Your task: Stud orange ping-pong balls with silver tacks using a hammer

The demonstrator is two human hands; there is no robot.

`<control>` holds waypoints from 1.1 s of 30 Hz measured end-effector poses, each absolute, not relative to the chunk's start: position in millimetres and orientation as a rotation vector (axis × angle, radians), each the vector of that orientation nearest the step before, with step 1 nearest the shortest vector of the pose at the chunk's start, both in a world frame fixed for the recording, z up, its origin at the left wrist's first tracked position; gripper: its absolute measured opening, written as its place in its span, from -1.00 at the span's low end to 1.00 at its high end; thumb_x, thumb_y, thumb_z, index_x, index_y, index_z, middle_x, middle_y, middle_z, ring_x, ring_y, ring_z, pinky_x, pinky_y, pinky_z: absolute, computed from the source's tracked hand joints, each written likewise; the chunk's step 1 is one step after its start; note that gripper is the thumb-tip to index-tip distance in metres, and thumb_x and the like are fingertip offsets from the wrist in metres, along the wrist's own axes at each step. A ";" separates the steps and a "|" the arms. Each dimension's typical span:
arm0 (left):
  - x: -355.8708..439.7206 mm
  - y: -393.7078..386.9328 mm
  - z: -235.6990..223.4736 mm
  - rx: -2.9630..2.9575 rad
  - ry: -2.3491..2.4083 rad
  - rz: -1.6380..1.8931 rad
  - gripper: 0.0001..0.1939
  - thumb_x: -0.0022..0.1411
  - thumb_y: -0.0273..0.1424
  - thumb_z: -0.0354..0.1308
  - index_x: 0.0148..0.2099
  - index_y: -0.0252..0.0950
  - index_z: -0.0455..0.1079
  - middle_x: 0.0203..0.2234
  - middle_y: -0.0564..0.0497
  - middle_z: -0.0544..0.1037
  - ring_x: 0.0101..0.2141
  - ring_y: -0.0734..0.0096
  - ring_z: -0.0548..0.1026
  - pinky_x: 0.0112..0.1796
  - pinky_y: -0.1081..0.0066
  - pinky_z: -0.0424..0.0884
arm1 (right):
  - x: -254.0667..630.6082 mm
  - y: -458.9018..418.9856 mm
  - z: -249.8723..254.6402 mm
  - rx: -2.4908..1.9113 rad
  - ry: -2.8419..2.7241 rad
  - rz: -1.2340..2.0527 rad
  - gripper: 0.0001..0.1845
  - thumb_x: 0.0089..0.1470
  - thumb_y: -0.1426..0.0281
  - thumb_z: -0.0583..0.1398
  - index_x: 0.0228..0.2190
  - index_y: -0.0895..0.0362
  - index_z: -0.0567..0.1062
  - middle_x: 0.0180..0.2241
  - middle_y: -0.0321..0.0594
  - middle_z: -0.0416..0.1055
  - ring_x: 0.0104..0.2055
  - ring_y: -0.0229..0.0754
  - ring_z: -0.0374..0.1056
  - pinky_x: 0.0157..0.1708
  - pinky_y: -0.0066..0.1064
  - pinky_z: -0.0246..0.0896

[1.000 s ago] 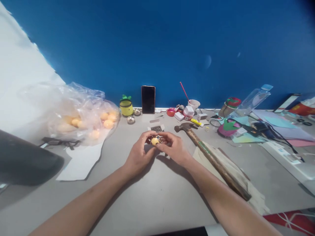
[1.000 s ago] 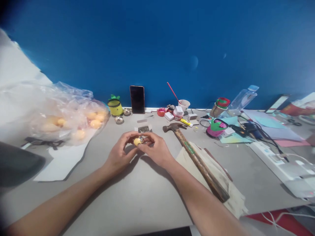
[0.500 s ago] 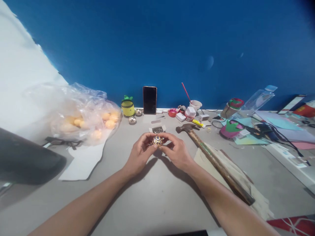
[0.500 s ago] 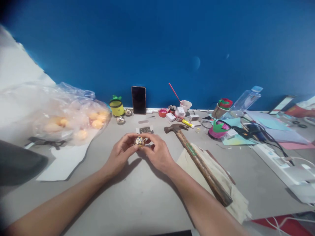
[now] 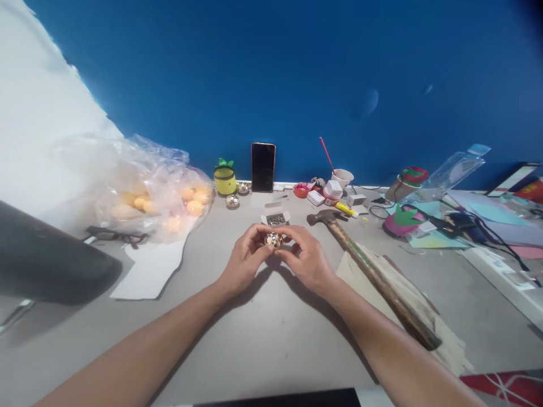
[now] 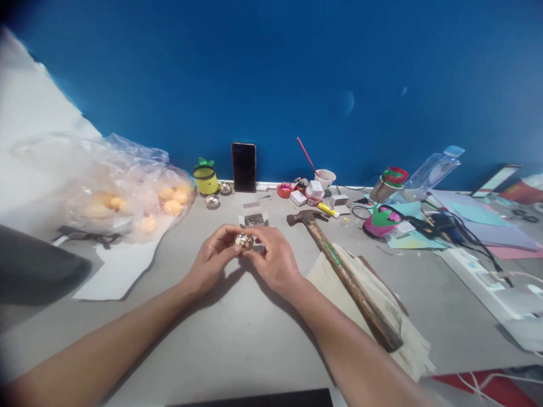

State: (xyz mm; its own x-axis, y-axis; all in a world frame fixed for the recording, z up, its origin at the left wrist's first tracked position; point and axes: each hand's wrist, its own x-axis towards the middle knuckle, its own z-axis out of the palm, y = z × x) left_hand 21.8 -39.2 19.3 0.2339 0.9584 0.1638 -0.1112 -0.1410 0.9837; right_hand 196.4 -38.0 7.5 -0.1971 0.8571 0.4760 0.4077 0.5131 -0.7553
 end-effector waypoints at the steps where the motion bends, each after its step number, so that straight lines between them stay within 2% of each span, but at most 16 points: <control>1: 21.8 -39.1 18.6 1.357 0.885 1.178 -0.82 0.25 -0.32 0.30 -0.10 -0.21 0.51 -0.22 -0.02 0.59 -0.20 0.27 0.53 -0.18 0.35 0.43 | 196.0 -38.0 6.3 -1.044 -1.820 0.573 -0.65 0.12 0.47 0.30 -0.04 0.01 0.59 -0.04 -0.15 0.57 -0.05 -0.05 0.44 -0.21 -0.28 0.41; 4: 22.1 -39.0 16.7 1.308 0.876 1.172 -0.86 0.28 -0.29 0.29 -0.15 -0.22 0.50 -0.27 0.00 0.58 -0.26 0.33 0.50 -0.22 0.39 0.41 | 194.8 -38.1 3.6 -1.014 -1.858 0.531 -0.64 0.10 0.49 0.30 -0.05 0.00 0.57 -0.01 -0.15 0.57 0.00 -0.01 0.43 -0.08 -0.17 0.41; 8: 22.7 -36.6 15.6 1.096 0.822 1.102 -0.82 0.23 -0.28 0.32 -0.18 -0.25 0.46 -0.31 0.00 0.58 -0.32 0.37 0.49 -0.28 0.40 0.40 | 194.0 -38.6 3.0 -0.990 -1.878 0.496 -0.63 0.10 0.52 0.30 -0.05 -0.01 0.56 -0.01 -0.16 0.57 0.04 -0.01 0.42 0.01 -0.14 0.39; 14: 23.6 -35.6 16.8 1.144 0.888 1.112 -0.78 0.21 -0.26 0.35 -0.19 -0.26 0.46 -0.33 0.01 0.57 -0.34 0.38 0.50 -0.28 0.38 0.42 | 195.9 -38.0 0.9 -1.015 -1.907 0.450 -0.65 0.13 0.49 0.30 -0.03 0.00 0.55 -0.01 -0.16 0.56 0.05 -0.01 0.41 0.03 -0.15 0.36; 17: 23.6 -38.4 17.7 1.323 0.957 1.129 -0.76 0.23 -0.27 0.33 -0.08 -0.22 0.48 -0.28 0.03 0.58 -0.34 0.40 0.50 -0.25 0.36 0.45 | 197.6 -36.2 -1.6 -1.057 -1.877 0.473 -0.68 0.16 0.46 0.29 -0.03 0.03 0.55 -0.03 -0.13 0.56 -0.02 -0.04 0.41 0.01 -0.17 0.36; 20: 23.0 -39.5 16.2 1.380 0.986 1.091 -0.63 0.22 -0.30 0.32 0.06 -0.19 0.45 -0.18 0.00 0.60 -0.28 0.34 0.52 -0.22 0.34 0.47 | 198.8 -33.7 -2.4 -1.102 -1.802 0.580 -0.69 0.14 0.45 0.30 -0.05 0.05 0.55 -0.05 -0.16 0.57 -0.11 -0.10 0.43 -0.04 -0.23 0.36; 23: 22.2 -37.2 12.0 1.383 1.032 1.108 -0.60 0.19 -0.32 0.33 0.07 -0.20 0.43 -0.09 -0.03 0.59 -0.20 0.30 0.54 -0.21 0.33 0.47 | 198.9 -32.2 0.2 -1.152 -1.735 0.689 -0.68 0.10 0.46 0.31 -0.08 0.05 0.57 -0.06 -0.19 0.57 -0.15 -0.15 0.43 -0.08 -0.27 0.35; 28: 20.7 -31.6 7.1 1.451 1.082 1.101 -0.63 0.23 -0.23 0.33 0.04 -0.23 0.46 -0.16 -0.04 0.61 -0.22 0.29 0.54 -0.19 0.31 0.47 | 198.5 -31.0 9.2 -1.206 -1.610 0.957 -0.62 0.03 0.43 0.29 -0.06 0.07 0.59 -0.09 -0.21 0.59 -0.17 -0.17 0.43 -0.18 -0.33 0.35; 33: 21.1 -31.4 6.7 1.484 1.093 1.104 -0.61 0.23 -0.22 0.33 0.06 -0.24 0.48 -0.12 -0.06 0.62 -0.17 0.25 0.56 -0.12 0.25 0.48 | 200.8 -27.9 10.0 -1.152 -1.433 1.192 -0.60 -0.06 0.37 0.35 -0.11 0.13 0.60 -0.19 -0.19 0.62 -0.22 -0.18 0.46 -0.15 -0.29 0.38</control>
State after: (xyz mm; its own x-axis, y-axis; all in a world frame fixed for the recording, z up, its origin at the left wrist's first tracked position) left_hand 21.1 -31.4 6.7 0.1912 0.9739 0.1224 0.1127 -0.1457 0.9829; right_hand 200.8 -27.9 10.0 -0.1446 0.9863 0.0795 0.1016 0.0947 -0.9903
